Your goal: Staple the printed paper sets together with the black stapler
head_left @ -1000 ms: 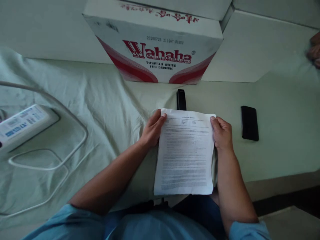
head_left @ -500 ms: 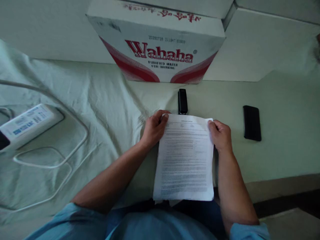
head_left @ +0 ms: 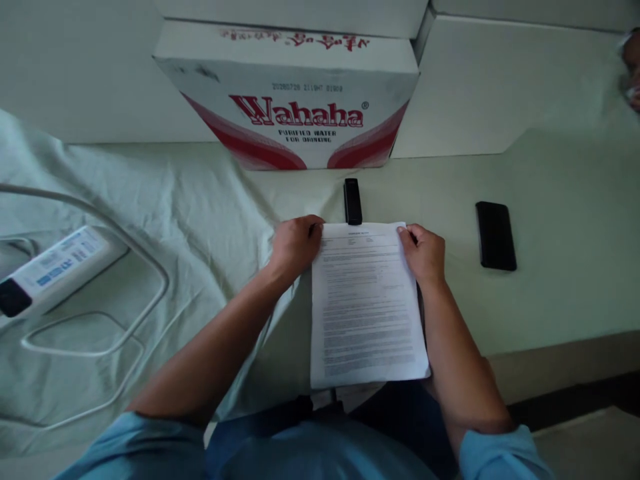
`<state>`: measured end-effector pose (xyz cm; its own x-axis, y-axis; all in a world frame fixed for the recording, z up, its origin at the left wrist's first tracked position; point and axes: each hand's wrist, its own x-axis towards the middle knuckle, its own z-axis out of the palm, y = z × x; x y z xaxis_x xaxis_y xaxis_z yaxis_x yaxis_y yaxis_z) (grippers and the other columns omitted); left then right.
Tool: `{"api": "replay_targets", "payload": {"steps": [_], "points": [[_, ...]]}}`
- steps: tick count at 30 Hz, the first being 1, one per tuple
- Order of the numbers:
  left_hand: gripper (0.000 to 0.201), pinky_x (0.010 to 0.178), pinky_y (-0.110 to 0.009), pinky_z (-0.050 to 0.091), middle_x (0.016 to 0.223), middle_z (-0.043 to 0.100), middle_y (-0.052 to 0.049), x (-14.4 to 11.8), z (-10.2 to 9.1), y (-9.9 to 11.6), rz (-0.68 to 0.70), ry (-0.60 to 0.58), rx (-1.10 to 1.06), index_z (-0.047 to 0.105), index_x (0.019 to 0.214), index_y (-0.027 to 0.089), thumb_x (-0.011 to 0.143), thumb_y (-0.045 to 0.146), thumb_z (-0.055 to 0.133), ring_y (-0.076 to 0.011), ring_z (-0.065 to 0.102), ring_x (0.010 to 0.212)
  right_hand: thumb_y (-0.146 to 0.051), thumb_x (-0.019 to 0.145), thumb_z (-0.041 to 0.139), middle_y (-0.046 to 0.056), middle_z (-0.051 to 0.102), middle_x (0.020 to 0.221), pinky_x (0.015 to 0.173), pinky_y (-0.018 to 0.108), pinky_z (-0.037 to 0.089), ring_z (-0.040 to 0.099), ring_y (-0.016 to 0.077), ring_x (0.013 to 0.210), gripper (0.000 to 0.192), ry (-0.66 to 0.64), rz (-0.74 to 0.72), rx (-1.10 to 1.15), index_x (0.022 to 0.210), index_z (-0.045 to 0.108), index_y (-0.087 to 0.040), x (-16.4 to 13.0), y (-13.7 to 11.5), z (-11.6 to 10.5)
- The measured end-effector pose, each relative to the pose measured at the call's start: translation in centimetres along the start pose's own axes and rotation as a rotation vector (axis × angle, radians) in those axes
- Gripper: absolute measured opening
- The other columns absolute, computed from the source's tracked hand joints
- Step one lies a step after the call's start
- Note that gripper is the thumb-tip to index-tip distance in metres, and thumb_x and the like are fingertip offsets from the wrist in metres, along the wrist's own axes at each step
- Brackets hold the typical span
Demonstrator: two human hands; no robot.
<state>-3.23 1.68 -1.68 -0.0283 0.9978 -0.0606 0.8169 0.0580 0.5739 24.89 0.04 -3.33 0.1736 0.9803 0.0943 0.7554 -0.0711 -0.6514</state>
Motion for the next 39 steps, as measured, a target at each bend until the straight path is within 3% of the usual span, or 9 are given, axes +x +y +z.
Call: {"api": "replay_targets", "payload": {"steps": [4, 8, 11, 14, 21, 29, 34, 37, 39], "points": [[0.032, 0.081, -0.043, 0.056, 0.097, 0.083, -0.013, -0.1, 1.4, -0.9, 0.04, 0.104, -0.016, 0.087, 0.104, 0.022, 0.097, 0.029, 0.057, -0.0322, 0.075, 0.088, -0.051, 0.099, 0.054, 0.0, 0.061, 0.064, 0.065, 0.031, 0.035, 0.052, 0.0164, 0.062, 0.039, 0.007, -0.026, 0.017, 0.083, 0.074, -0.021, 0.3, 0.2, 0.3], [0.046, 0.104, -0.052, 0.056, 0.131, 0.078, -0.017, -1.1, 2.3, -0.9, 0.258, 0.244, -0.006, 0.079, 0.133, 0.017, 0.099, 0.018, 0.049, -0.0344, 0.071, 0.118, -0.051, 0.099, 0.054, 0.0, 0.062, 0.064, 0.065, 0.03, 0.035, 0.053, 0.017, 0.062, 0.039, 0.009, -0.028, 0.006, 0.084, 0.075, -0.022, 0.2, 0.2, 0.3], [0.061, 0.122, -0.054, 0.045, 0.155, 0.068, -0.011, -1.0, 2.1, -0.2, 0.483, 0.215, -0.048, 0.068, 0.149, 0.022, 0.096, 0.006, 0.045, -0.0304, 0.058, 0.146, -0.051, 0.1, 0.054, 0.0, 0.064, 0.065, 0.065, 0.03, 0.036, 0.054, 0.0173, 0.063, 0.039, 0.02, -0.015, 0.001, 0.085, 0.076, -0.022, 0.1, 0.1, 0.3], [0.064, 0.129, -0.057, 0.037, 0.157, 0.068, -0.006, -0.5, 1.9, 0.6, 0.553, 0.136, -0.042, 0.07, 0.147, 0.026, 0.094, 0.0, 0.045, -0.0282, 0.051, 0.156, -0.05, 0.1, 0.054, 0.001, 0.065, 0.066, 0.066, 0.031, 0.036, 0.056, 0.0177, 0.064, 0.039, 0.024, -0.023, 0.004, 0.086, 0.076, -0.022, 0.1, 0.1, 0.3], [0.067, 0.135, -0.061, 0.026, 0.154, 0.07, -0.001, -0.7, 2.3, 1.0, 0.51, 0.108, 0.001, 0.074, 0.141, 0.032, 0.09, -0.004, 0.047, -0.0248, 0.052, 0.157, -0.049, 0.099, 0.055, 0.0, 0.064, 0.065, 0.066, 0.031, 0.037, 0.054, 0.0176, 0.064, 0.037, 0.015, -0.02, -0.014, 0.084, 0.075, -0.023, 0.2, 0.2, 0.3], [0.073, 0.137, -0.068, 0.012, 0.159, 0.066, -0.001, -1.3, 3.3, 0.4, 0.452, 0.058, 0.025, 0.069, 0.147, 0.035, 0.089, -0.003, 0.046, -0.0251, 0.061, 0.148, -0.05, 0.099, 0.054, -0.001, 0.059, 0.064, 0.066, 0.031, 0.036, 0.051, 0.0164, 0.063, 0.037, 0.026, -0.024, 0.033, 0.079, 0.07, -0.023, 0.0, 0.1, 0.3], [0.063, 0.133, -0.058, 0.034, 0.155, 0.069, -0.005, -0.5, 3.0, -0.7, 0.483, 0.045, -0.252, 0.071, 0.143, 0.027, 0.091, 0.004, 0.046, -0.0249, 0.054, 0.155, -0.054, 0.097, 0.057, -0.004, 0.047, 0.062, 0.063, 0.029, 0.036, 0.045, 0.0144, 0.063, 0.04, -0.03, -0.06, 0.22, 0.072, 0.061, -0.023, -0.2, -0.1, -0.5], [0.047, 0.126, -0.05, 0.046, 0.152, 0.07, -0.011, -0.3, 3.0, -1.4, 0.379, 0.142, -0.54, 0.069, 0.144, 0.023, 0.099, 0.023, 0.057, -0.0275, 0.059, 0.15, -0.057, 0.095, 0.063, -0.004, 0.049, 0.065, 0.063, 0.028, 0.038, 0.045, 0.0139, 0.065, 0.042, -0.142, -0.064, 0.329, 0.072, 0.062, -0.023, -0.4, -0.1, -1.4], [0.047, 0.117, -0.046, 0.053, 0.148, 0.072, -0.013, -0.2, 3.0, -1.5, 0.26, 0.168, -0.745, 0.067, 0.143, 0.023, 0.1, 0.041, 0.065, -0.0287, 0.065, 0.141, -0.06, 0.093, 0.067, -0.003, 0.05, 0.066, 0.062, 0.028, 0.038, 0.044, 0.0133, 0.064, 0.044, -0.207, -0.056, 0.399, 0.071, 0.063, -0.022, -0.6, 0.0, -2.1]]}}
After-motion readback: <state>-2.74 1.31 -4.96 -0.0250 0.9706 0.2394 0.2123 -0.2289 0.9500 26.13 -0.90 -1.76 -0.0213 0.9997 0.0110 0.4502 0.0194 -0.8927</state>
